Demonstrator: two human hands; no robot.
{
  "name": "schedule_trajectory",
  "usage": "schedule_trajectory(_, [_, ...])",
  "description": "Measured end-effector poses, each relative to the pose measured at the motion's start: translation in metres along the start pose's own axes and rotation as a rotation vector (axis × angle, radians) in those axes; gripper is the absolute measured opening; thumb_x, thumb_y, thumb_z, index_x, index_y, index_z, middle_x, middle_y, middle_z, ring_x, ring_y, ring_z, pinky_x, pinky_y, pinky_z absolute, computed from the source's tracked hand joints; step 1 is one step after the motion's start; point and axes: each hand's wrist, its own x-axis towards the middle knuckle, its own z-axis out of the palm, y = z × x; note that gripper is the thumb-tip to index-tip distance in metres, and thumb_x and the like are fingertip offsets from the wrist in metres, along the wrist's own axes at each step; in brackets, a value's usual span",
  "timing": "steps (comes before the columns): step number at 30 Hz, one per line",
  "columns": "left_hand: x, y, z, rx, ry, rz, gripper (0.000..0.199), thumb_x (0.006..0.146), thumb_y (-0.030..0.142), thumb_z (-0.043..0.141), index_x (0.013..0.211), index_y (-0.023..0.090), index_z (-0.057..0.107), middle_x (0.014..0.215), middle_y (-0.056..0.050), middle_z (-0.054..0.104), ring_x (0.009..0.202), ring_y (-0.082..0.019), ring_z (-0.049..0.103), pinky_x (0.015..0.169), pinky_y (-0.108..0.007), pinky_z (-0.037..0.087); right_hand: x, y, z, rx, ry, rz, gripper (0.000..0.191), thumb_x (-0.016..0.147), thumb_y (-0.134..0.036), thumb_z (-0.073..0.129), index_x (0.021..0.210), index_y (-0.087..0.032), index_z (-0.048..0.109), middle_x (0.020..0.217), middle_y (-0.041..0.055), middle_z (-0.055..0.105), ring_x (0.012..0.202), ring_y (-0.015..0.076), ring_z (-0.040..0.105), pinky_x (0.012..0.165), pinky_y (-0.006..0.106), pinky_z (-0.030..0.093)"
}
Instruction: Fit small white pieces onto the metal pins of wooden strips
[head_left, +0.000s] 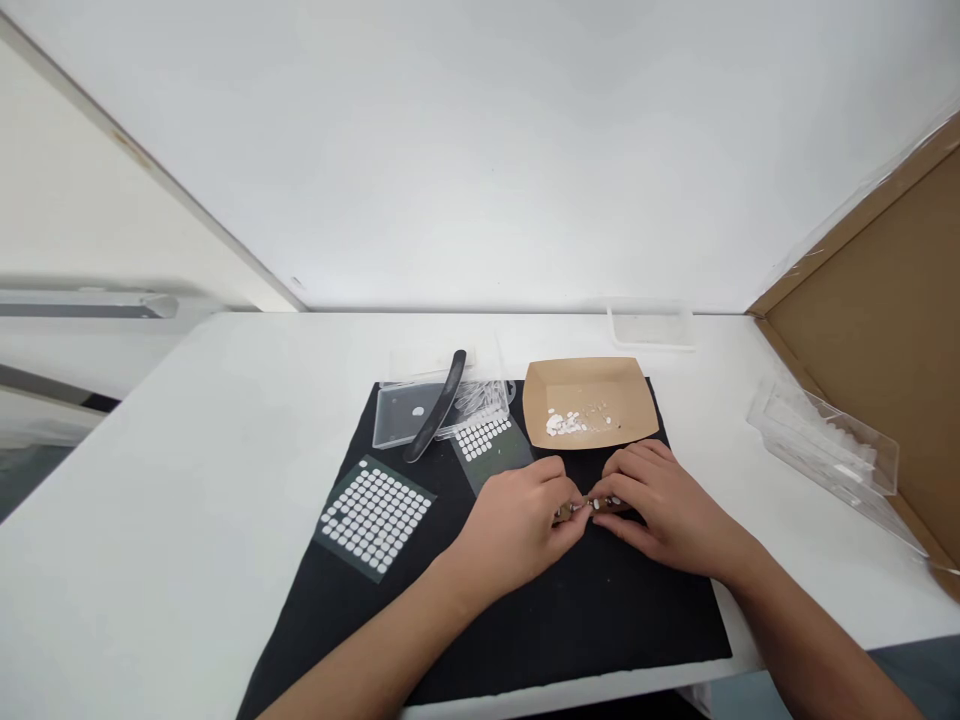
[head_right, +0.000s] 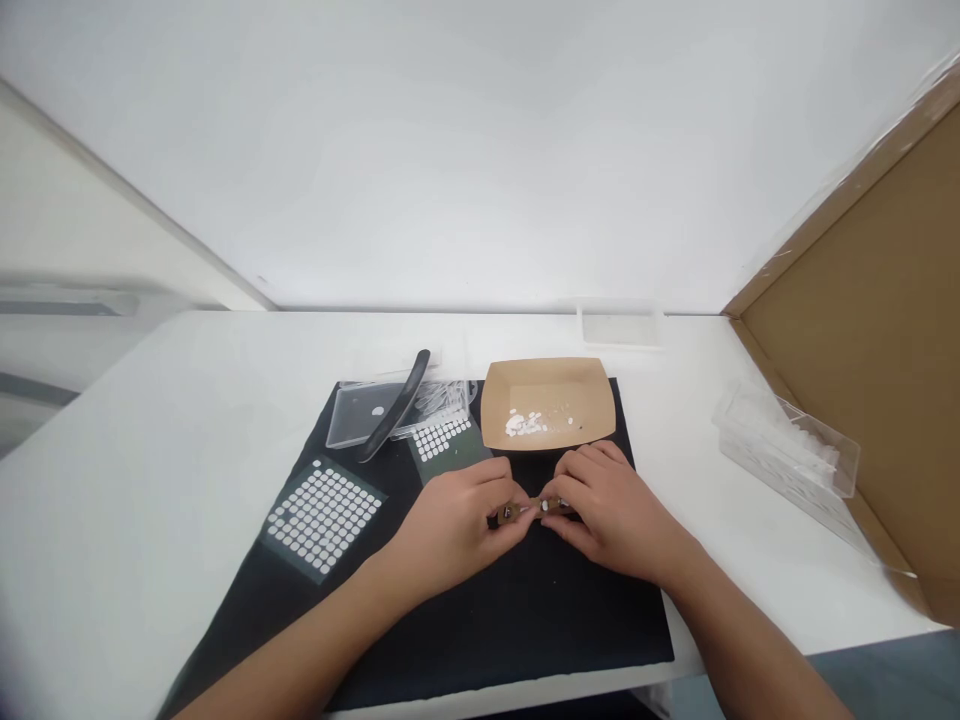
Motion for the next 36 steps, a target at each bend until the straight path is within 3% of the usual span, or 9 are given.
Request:
schedule_trajectory(9, [0.0,0.001,0.004,0.002,-0.055,-0.024,0.018,0.096,0.025,0.07,0.079,0.019,0.07,0.079,0.0,0.064,0.064,-0.013,0.058,0.057,-0.027,0.035,0.001,0.0,0.003,-0.004,0.024,-0.017,0.01,0.104,-0.029,0.071,0.111,-0.023,0.069,0.1,0.0028,0.068,0.095,0.021,0.065,0.092,0.041,0.043])
schedule_trajectory(14, [0.001,-0.001,0.002,-0.026,-0.038,0.023,0.004,0.093,0.022,0.071,0.091,0.02,0.07,0.096,-0.004,0.067,0.095,-0.022,0.065,0.071,-0.029,0.048,0.002,0.001,0.006,0.01,0.03,-0.012,0.008,0.105,-0.029,0.071,0.108,-0.022,0.068,0.099,0.0022,0.071,0.094,0.0207,0.065,0.09,0.04,0.042])
schedule_trajectory(16, [0.001,0.0,0.001,-0.032,-0.059,0.025,0.007,0.091,0.022,0.074,0.096,0.021,0.069,0.102,-0.005,0.068,0.101,-0.024,0.065,0.075,-0.031,0.051,0.002,0.002,0.007,0.012,0.032,0.0,0.005,0.104,-0.025,0.071,0.105,-0.022,0.067,0.098,0.0016,0.071,0.094,0.0208,0.065,0.09,0.04,0.042])
schedule_trajectory(22, [0.0,0.001,0.004,0.0,-0.098,0.05,0.005,0.095,0.02,0.072,0.095,0.021,0.068,0.096,-0.003,0.07,0.095,-0.023,0.065,0.074,-0.032,0.051,0.003,0.0,0.009,0.031,0.044,0.012,0.007,0.102,-0.017,0.069,0.099,-0.022,0.064,0.097,0.0022,0.073,0.095,0.0216,0.065,0.089,0.04,0.042])
schedule_trajectory(28, [0.001,-0.002,0.006,0.043,-0.089,0.054,0.009,0.093,0.023,0.076,0.092,0.021,0.067,0.092,-0.003,0.07,0.094,-0.023,0.065,0.072,-0.032,0.051,0.004,-0.003,0.008,0.143,0.155,-0.018,0.014,0.097,-0.013,0.07,0.099,-0.024,0.063,0.103,0.0015,0.075,0.098,0.0211,0.068,0.091,0.04,0.047])
schedule_trajectory(32, [0.002,-0.002,0.002,0.021,-0.025,0.081,0.027,0.083,0.036,0.087,0.093,0.02,0.067,0.093,-0.005,0.071,0.099,-0.027,0.064,0.073,-0.035,0.054,0.001,-0.001,0.006,0.212,0.26,-0.006,0.015,0.098,-0.012,0.068,0.101,-0.025,0.061,0.113,0.0029,0.077,0.108,0.0223,0.071,0.096,0.042,0.051])
schedule_trajectory(36, [0.004,0.005,-0.009,-0.129,0.187,0.179,0.033,0.086,0.044,0.081,0.101,0.019,0.067,0.092,-0.007,0.071,0.092,-0.026,0.064,0.081,-0.039,0.057,-0.002,0.001,0.005,0.215,0.349,-0.01,0.015,0.099,-0.013,0.068,0.103,-0.026,0.06,0.112,0.0021,0.078,0.105,0.0204,0.073,0.092,0.039,0.053])
